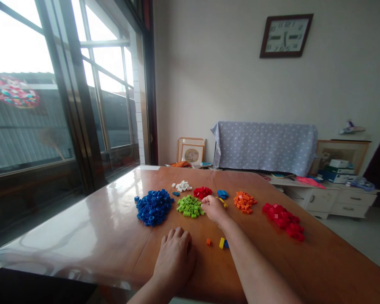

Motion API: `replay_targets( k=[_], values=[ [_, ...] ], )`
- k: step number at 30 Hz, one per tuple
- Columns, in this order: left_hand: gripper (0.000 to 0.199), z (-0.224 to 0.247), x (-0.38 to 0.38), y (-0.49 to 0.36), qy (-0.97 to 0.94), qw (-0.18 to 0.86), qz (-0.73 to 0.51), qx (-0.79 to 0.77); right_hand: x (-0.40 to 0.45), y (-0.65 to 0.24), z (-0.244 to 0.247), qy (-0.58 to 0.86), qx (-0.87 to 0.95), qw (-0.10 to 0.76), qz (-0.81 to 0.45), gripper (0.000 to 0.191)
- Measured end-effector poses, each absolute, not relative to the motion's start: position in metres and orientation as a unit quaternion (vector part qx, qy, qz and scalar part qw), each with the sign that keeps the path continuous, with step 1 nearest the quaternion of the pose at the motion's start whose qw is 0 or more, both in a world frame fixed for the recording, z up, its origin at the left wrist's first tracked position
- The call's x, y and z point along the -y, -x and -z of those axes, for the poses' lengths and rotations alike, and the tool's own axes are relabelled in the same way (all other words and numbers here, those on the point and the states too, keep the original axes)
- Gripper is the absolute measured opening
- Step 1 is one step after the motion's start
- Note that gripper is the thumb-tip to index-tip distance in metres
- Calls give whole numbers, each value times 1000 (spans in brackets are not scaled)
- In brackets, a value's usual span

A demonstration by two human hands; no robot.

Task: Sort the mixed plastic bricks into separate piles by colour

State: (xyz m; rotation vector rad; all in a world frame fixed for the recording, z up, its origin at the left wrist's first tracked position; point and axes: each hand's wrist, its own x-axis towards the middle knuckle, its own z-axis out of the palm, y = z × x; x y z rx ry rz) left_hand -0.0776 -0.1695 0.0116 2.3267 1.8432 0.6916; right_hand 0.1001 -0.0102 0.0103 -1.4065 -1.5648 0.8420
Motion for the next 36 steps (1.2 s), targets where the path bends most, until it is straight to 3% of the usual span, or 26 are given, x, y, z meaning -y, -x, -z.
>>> replay_targets(
  k=[7, 11, 15, 21, 25, 30, 36],
  values=[
    [22, -16, 171, 76, -770, 34, -202, -604, 59, -161, -11, 582, 657, 389, -279, 19],
    [22, -15, 172, 76, -770, 24, -206, -603, 87, -182, -18, 645, 695, 272, -165, 17],
    [24, -16, 173, 76, -770, 21, -206, -603, 106, -180, -34, 711, 680, 143, -106, 26],
    [27, -22, 175, 75, -769, 33, -186, -611, 103, -163, -38, 730, 671, 75, -107, 28],
    [27, -20, 173, 74, -768, 34, -195, -608, 90, -167, -26, 737, 651, 113, -142, 16],
    [26, -16, 169, 74, -769, 39, -210, -602, 71, -188, -11, 704, 590, 294, -265, 15],
    [27, -14, 167, 75, -772, 48, -211, -598, 37, -231, -8, 697, 468, 451, -302, 19]
  ],
)
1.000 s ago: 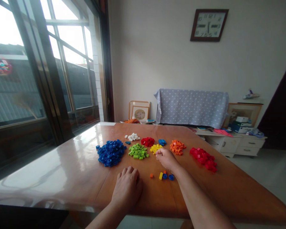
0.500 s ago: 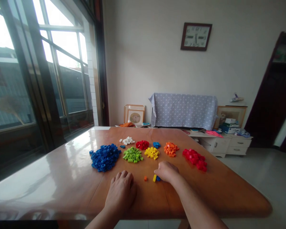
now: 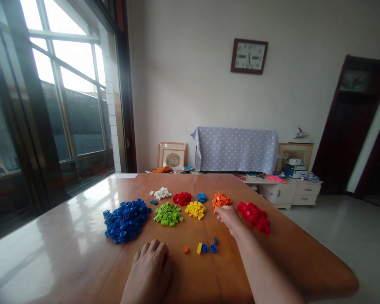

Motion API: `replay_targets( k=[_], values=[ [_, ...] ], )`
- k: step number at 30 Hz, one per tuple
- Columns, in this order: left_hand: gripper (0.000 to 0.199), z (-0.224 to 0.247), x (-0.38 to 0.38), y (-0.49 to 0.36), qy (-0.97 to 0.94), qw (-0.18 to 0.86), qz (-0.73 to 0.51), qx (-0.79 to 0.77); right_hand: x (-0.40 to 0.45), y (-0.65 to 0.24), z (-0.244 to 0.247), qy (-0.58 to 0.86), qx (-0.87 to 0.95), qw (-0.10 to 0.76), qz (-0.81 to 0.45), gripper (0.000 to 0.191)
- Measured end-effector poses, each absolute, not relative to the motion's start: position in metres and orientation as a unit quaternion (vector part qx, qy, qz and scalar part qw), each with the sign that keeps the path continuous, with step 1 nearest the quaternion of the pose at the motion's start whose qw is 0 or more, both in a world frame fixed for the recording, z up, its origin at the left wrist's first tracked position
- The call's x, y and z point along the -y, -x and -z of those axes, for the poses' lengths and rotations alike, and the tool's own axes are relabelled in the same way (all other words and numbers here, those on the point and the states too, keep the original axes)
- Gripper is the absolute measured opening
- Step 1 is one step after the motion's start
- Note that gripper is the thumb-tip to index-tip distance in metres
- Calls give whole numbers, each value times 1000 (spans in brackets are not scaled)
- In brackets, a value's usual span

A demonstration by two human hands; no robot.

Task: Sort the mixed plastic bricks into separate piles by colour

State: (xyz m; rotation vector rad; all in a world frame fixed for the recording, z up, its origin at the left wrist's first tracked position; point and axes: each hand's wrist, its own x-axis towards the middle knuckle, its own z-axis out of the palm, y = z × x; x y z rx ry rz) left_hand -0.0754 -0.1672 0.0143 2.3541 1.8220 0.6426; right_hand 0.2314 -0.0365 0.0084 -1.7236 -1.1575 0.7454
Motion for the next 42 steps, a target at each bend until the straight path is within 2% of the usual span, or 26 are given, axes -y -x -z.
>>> replay_targets(
  k=[5, 11, 15, 20, 23, 27, 30, 32, 34, 36, 38, 40, 42],
  values=[
    [27, -15, 165, 75, -770, 51, -187, -607, 9, -261, 1, 687, 359, 549, -312, 19],
    [26, -12, 161, 75, -768, 52, -189, -609, 0, -267, 20, 630, 314, 627, -333, 21],
    [26, -13, 163, 75, -768, 50, -196, -607, 10, -269, 21, 610, 317, 647, -330, 26],
    [26, -17, 168, 74, -770, 48, -200, -604, 32, -255, 7, 622, 360, 623, -308, 28],
    [25, -21, 170, 74, -770, 51, -191, -607, 52, -225, -4, 608, 442, 579, -316, 25],
    [25, -23, 171, 74, -769, 45, -186, -609, 92, -171, -18, 547, 703, 377, -252, 25],
    [26, -23, 171, 74, -770, 43, -184, -610, 122, -139, -27, 511, 815, 241, -130, 24],
    [27, -22, 170, 73, -770, 44, -185, -609, 134, -126, -31, 503, 840, 189, -78, 14],
    [28, -20, 170, 73, -771, 43, -188, -607, 137, -120, -31, 507, 843, 171, -54, 12],
    [27, -19, 170, 73, -769, 43, -187, -609, 129, -121, -29, 517, 833, 187, -58, 13],
    [27, -17, 169, 74, -769, 41, -189, -610, 113, -131, -25, 528, 808, 244, -96, 12],
    [26, -16, 168, 74, -771, 39, -194, -605, 89, -148, -21, 540, 746, 351, -172, 13],
    [26, -15, 167, 75, -774, 39, -198, -600, 63, -173, -17, 554, 604, 495, -288, 17]
  ],
)
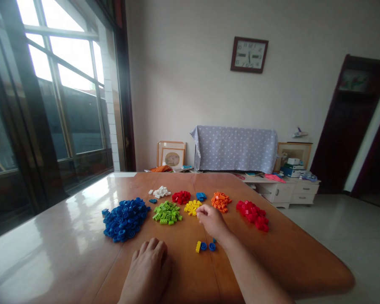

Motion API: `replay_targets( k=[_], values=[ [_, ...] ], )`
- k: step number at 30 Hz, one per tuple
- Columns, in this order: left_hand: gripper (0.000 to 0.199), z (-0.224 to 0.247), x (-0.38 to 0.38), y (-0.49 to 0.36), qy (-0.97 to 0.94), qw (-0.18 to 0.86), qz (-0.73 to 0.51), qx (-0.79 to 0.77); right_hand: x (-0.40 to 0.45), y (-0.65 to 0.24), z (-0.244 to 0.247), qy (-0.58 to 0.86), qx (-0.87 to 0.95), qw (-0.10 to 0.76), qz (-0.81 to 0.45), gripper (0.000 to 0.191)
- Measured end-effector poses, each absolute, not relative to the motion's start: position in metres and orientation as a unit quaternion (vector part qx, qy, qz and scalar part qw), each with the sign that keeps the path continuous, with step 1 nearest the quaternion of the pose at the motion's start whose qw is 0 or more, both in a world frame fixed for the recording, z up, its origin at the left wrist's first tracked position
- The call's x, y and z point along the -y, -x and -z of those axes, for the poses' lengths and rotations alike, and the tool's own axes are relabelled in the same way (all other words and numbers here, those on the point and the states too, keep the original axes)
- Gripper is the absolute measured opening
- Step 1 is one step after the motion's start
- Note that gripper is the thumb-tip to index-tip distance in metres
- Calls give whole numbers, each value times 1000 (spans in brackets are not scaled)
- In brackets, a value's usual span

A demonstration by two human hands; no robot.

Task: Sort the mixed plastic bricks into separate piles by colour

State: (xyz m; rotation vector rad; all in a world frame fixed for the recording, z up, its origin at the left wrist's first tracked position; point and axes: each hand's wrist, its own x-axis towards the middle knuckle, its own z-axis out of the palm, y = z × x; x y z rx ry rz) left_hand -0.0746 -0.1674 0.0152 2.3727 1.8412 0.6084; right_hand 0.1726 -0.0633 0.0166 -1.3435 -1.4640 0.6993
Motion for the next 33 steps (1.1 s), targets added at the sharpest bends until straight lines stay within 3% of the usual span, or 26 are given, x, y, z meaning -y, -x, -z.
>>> replay_targets(
  k=[2, 8, 20, 33],
  values=[
    [27, -16, 167, 75, -774, 44, -197, -600, 40, -200, -13, 567, 463, 602, -320, 22],
    [26, -15, 162, 74, -769, 62, -185, -608, 4, -255, 4, 562, 346, 689, -298, 30],
    [25, -17, 167, 72, -773, 36, -196, -602, 1, -259, 23, 502, 358, 706, -348, 47],
    [24, -12, 162, 74, -768, 52, -202, -605, -16, -261, 23, 536, 368, 688, -324, 60]
  ],
)
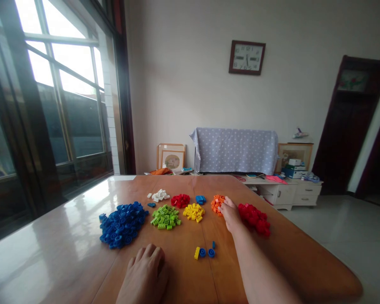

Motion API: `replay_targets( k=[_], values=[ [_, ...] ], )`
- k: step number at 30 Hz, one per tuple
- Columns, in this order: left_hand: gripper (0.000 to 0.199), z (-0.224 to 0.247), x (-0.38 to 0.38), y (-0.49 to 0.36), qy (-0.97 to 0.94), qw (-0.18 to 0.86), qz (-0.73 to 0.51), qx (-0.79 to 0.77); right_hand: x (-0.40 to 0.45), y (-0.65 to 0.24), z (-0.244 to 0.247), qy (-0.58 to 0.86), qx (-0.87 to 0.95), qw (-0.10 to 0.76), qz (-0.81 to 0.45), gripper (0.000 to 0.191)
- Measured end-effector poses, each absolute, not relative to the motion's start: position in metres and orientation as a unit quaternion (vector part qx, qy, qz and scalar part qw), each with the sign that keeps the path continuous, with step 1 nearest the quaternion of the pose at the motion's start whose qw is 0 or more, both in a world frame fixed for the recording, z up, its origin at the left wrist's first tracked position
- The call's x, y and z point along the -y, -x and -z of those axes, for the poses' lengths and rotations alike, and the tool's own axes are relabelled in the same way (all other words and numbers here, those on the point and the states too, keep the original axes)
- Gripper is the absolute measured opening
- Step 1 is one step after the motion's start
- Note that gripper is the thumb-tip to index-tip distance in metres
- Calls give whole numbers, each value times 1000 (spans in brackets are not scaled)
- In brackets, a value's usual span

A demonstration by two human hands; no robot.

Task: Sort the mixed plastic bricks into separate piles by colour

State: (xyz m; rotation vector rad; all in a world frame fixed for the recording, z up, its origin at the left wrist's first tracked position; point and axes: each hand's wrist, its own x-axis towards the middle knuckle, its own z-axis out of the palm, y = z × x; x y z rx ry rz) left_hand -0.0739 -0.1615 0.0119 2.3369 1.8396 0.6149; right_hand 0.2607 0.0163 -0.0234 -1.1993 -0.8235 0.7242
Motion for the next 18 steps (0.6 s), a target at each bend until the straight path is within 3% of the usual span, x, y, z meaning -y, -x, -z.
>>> replay_targets(
  k=[5, 10, 15, 18],
  values=[
    [24, -13, 164, 73, -769, 46, -206, -603, -2, -258, 16, 557, 395, 672, -288, 51],
    [25, -15, 166, 72, -770, 30, -203, -604, 29, -238, -5, 571, 487, 594, -290, 35],
    [24, -16, 168, 72, -771, 25, -200, -604, 77, -211, -17, 557, 713, 324, -275, 33],
    [24, -17, 168, 72, -770, 27, -202, -604, 102, -201, -19, 540, 781, 222, -221, 37]
  ],
)
